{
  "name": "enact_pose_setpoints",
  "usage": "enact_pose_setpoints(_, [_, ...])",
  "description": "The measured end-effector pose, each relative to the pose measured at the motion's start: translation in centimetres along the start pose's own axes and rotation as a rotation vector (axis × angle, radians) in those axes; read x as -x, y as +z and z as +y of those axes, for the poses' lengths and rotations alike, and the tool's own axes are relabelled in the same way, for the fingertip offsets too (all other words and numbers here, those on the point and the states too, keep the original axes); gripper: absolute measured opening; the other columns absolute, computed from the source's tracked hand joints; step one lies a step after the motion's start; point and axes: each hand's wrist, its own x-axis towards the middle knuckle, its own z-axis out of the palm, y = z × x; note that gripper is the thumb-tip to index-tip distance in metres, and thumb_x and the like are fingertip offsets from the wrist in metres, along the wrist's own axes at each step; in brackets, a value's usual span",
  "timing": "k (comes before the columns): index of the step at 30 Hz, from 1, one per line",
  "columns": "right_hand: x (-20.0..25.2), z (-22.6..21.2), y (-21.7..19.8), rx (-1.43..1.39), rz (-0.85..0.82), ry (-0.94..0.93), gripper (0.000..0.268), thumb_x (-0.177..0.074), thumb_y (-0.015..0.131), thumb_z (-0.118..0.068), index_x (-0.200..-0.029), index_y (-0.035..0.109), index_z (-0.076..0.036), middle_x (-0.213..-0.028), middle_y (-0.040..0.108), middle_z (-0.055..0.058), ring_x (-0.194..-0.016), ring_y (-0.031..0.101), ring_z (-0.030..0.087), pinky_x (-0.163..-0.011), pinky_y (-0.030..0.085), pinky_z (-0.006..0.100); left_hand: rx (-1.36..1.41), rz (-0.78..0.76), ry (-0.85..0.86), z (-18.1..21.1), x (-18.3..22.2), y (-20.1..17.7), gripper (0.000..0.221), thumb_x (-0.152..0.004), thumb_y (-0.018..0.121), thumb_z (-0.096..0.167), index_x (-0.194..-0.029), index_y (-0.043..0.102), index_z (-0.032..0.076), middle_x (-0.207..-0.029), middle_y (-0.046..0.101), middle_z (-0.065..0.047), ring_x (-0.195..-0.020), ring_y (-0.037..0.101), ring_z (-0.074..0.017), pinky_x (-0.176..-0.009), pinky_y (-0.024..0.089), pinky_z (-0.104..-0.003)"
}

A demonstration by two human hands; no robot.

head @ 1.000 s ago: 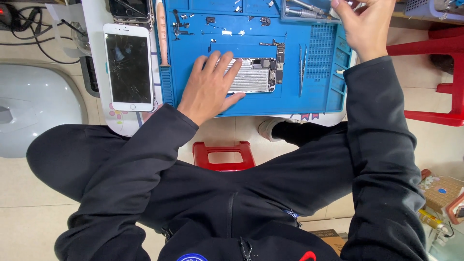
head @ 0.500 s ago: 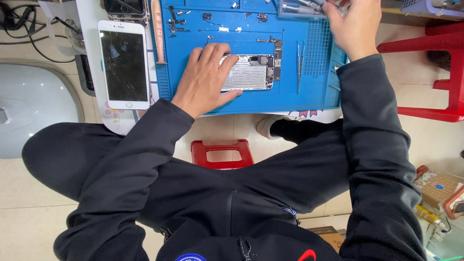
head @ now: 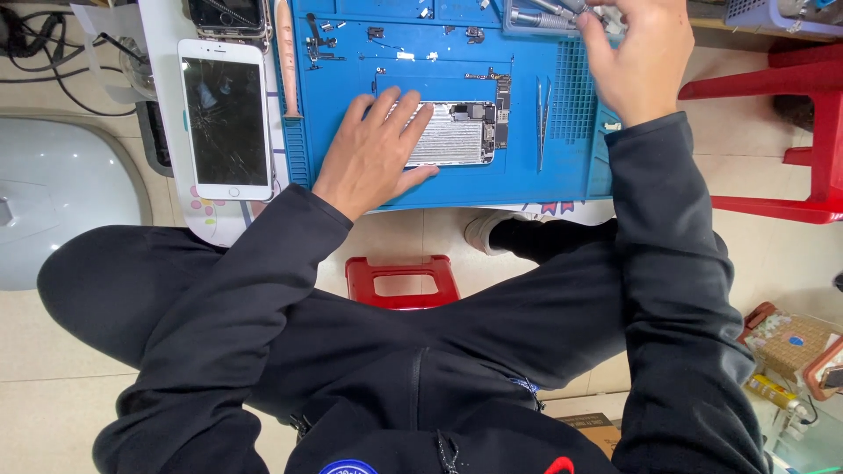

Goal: Disassembling a mobile phone by unscrewing internal components and removing metal shields using tweezers.

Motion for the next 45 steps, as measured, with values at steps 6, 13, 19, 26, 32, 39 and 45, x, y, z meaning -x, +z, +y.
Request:
enact_pose_setpoints(6, [1.0,-3.7,-2.6,0.061,-0.138,0.001,0.017,-0.115,0.085,-0.028,-0.103,0.084,-0.016,-0.091,0.076,0.000,-0.079,0.069,0.022,-0.062,0.052,0.039,0.020,-0.007,-0.007,0.0,0.0,0.2,0.081,-0.100,0.061,0.078,-0.147,0.063,0.012,-0.144,0.061,-0.008,-0.130,0.057,-0.0266,-0.104,0.047,-0.041])
enact_pose_setpoints(13, [3.8,-6.0,-3.3,0.101,-0.431,0.194,0.035,-0.114,0.076,-0.048,-0.092,0.081,-0.021,-0.081,0.076,-0.003,-0.071,0.070,0.025,-0.058,0.053,0.042,0.128,0.047,-0.028,-0.3,0.1,0.3,0.077,-0.095,0.074,0.072,-0.140,0.068,0.010,-0.141,0.063,-0.009,-0.128,0.056,-0.0275,-0.100,0.048,-0.042])
enact_pose_setpoints(19, [4.9,-7.5,-2.8,0.107,-0.575,0.433,0.042,-0.109,0.072,-0.057,-0.087,0.082,-0.022,-0.075,0.075,-0.002,-0.073,0.070,0.029,-0.055,0.053,0.046,0.187,0.071,-0.022,-0.3,0.2,0.2,0.076,-0.093,0.078,0.066,-0.136,0.068,0.004,-0.140,0.065,-0.010,-0.128,0.058,-0.0286,-0.105,0.049,-0.042])
enact_pose_setpoints(26, [5.0,-7.7,-2.0,0.066,-0.606,0.453,0.032,-0.103,0.074,-0.049,-0.083,0.077,-0.024,-0.073,0.073,-0.005,-0.077,0.070,0.028,-0.058,0.053,0.048,0.211,0.071,-0.028,-0.4,0.4,-0.2,0.076,-0.093,0.080,0.064,-0.137,0.066,0.003,-0.142,0.063,-0.011,-0.129,0.057,-0.0293,-0.105,0.048,-0.042])
enact_pose_setpoints(32, [5.0,-7.8,-1.6,0.103,-0.610,0.448,0.031,-0.102,0.072,-0.047,-0.080,0.076,-0.025,-0.072,0.073,-0.004,-0.081,0.071,0.032,-0.060,0.055,0.051,0.131,0.050,-0.035,-1.8,1.8,-0.8,0.068,-0.094,0.077,0.067,-0.135,0.069,0.014,-0.143,0.061,-0.010,-0.130,0.055,-0.0297,-0.101,0.048,-0.044])
enact_pose_setpoints(39, [4.6,-7.8,-1.1,0.178,-0.626,0.421,0.033,-0.103,0.071,-0.048,-0.080,0.078,-0.026,-0.073,0.074,0.000,-0.080,0.070,0.033,-0.060,0.057,0.049,0.176,0.043,-0.076,-3.2,3.6,-1.3,0.062,-0.095,0.077,0.063,-0.134,0.072,0.015,-0.146,0.063,-0.009,-0.128,0.058,-0.0310,-0.099,0.049,-0.047])
enact_pose_setpoints(45, [4.9,-7.4,-0.6,0.223,-0.607,0.397,0.029,-0.099,0.072,-0.045,-0.077,0.078,-0.027,-0.066,0.071,-0.001,-0.072,0.071,0.032,-0.057,0.056,0.047,0.223,0.067,-0.078,-3.4,3.8,-1.6,0.057,-0.094,0.082,0.057,-0.128,0.076,0.012,-0.145,0.063,-0.009,-0.127,0.057,-0.0305,-0.099,0.050,-0.048])
